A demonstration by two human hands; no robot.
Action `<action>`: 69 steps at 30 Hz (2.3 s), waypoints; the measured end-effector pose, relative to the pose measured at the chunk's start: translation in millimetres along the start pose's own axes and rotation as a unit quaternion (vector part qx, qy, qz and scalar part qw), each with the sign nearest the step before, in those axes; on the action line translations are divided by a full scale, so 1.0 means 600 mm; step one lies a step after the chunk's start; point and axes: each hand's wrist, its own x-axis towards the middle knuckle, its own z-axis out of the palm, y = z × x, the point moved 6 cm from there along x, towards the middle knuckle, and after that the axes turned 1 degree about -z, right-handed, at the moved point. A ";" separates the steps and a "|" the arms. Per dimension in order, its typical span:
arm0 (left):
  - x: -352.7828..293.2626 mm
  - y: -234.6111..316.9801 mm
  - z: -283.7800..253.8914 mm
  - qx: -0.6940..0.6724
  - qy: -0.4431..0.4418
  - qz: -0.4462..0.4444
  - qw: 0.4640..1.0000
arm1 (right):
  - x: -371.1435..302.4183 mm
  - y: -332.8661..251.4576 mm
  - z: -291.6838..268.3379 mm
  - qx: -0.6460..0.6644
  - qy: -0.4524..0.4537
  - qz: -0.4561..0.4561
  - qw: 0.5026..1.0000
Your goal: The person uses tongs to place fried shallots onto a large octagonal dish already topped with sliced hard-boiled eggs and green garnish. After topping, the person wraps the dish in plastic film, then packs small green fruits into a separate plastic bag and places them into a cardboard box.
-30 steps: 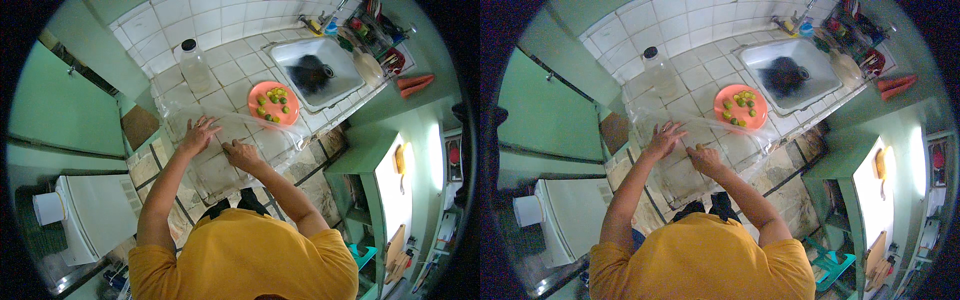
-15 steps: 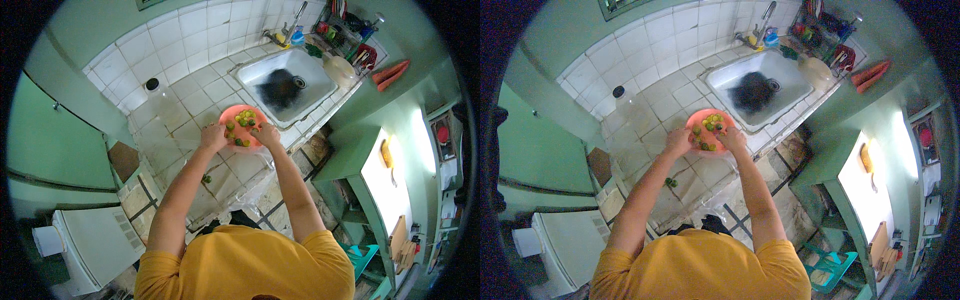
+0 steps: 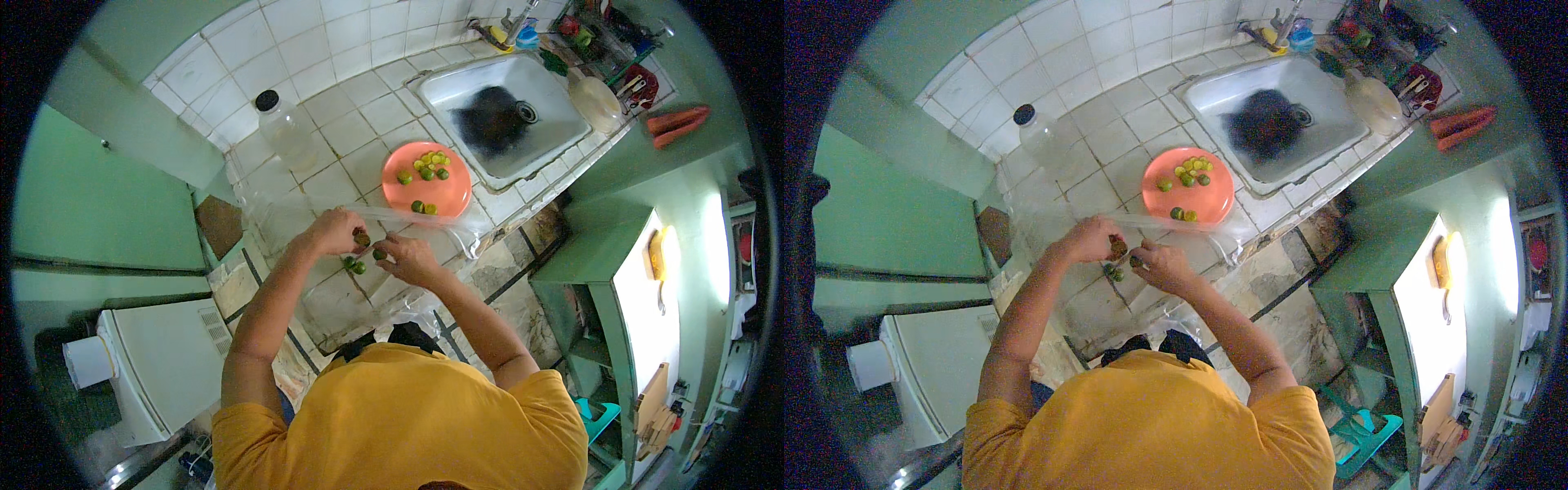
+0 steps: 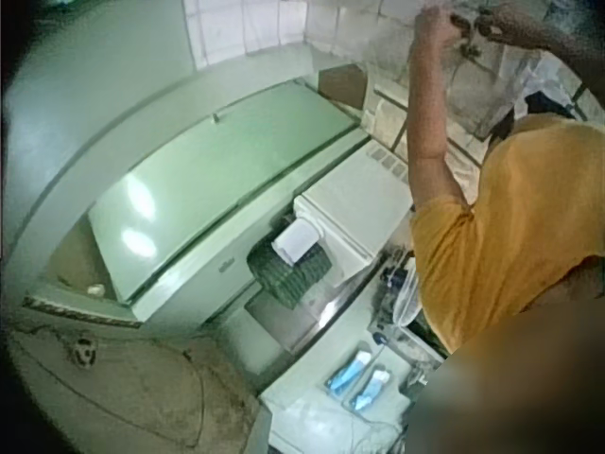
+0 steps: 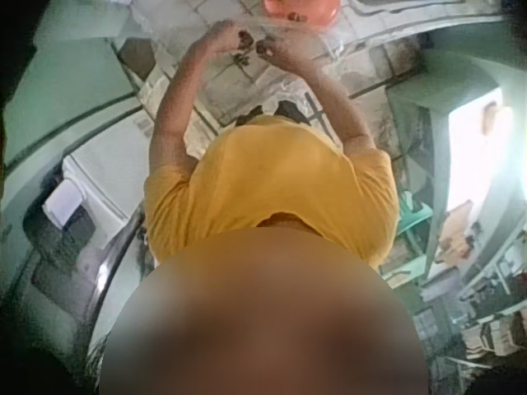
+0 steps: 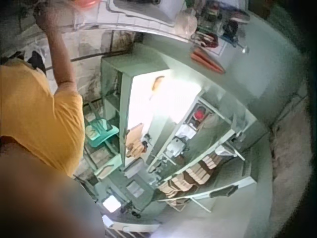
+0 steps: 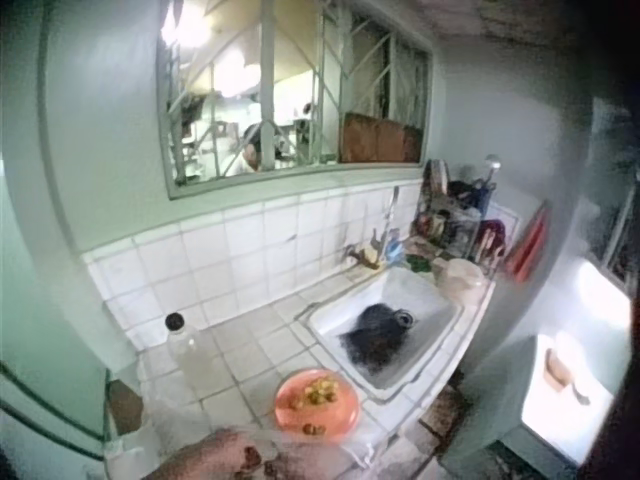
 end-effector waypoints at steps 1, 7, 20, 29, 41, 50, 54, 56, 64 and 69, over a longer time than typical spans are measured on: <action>-0.011 -0.006 0.014 0.028 0.007 0.017 0.999 | -0.002 -0.012 0.029 -0.002 -0.049 -0.003 0.999; -0.016 -0.022 0.031 -0.050 0.045 -0.007 0.998 | -0.003 -0.021 0.008 0.003 0.053 0.038 0.998; 0.219 0.020 -0.013 0.028 0.192 -0.024 0.981 | 0.061 0.150 -0.100 -0.226 -0.070 0.171 0.956; 0.128 -0.013 -0.061 -0.063 0.248 -0.054 0.965 | 0.076 0.151 -0.104 -0.194 -0.100 0.170 0.961; -0.242 -0.049 0.091 -0.051 0.133 -0.120 0.983 | -0.007 -0.166 0.076 -0.024 -0.084 0.084 0.993; -0.269 -0.074 0.114 -0.024 0.179 -0.164 0.970 | 0.008 -0.218 0.153 -0.143 -0.038 0.093 0.985; -0.251 -0.064 0.099 -0.034 0.217 -0.150 0.964 | 0.001 -0.165 0.107 -0.058 0.057 0.106 0.991; -0.249 -0.049 0.080 -0.036 0.256 -0.134 0.957 | -0.010 -0.100 0.042 0.011 0.138 0.124 0.983; -0.048 0.048 -0.058 -0.095 0.342 0.017 0.935 | 0.023 0.154 -0.184 -0.187 0.151 0.186 0.953; 0.166 0.092 -0.039 -0.047 0.226 -0.076 0.970 | 0.055 0.200 -0.186 -0.187 0.049 0.248 0.949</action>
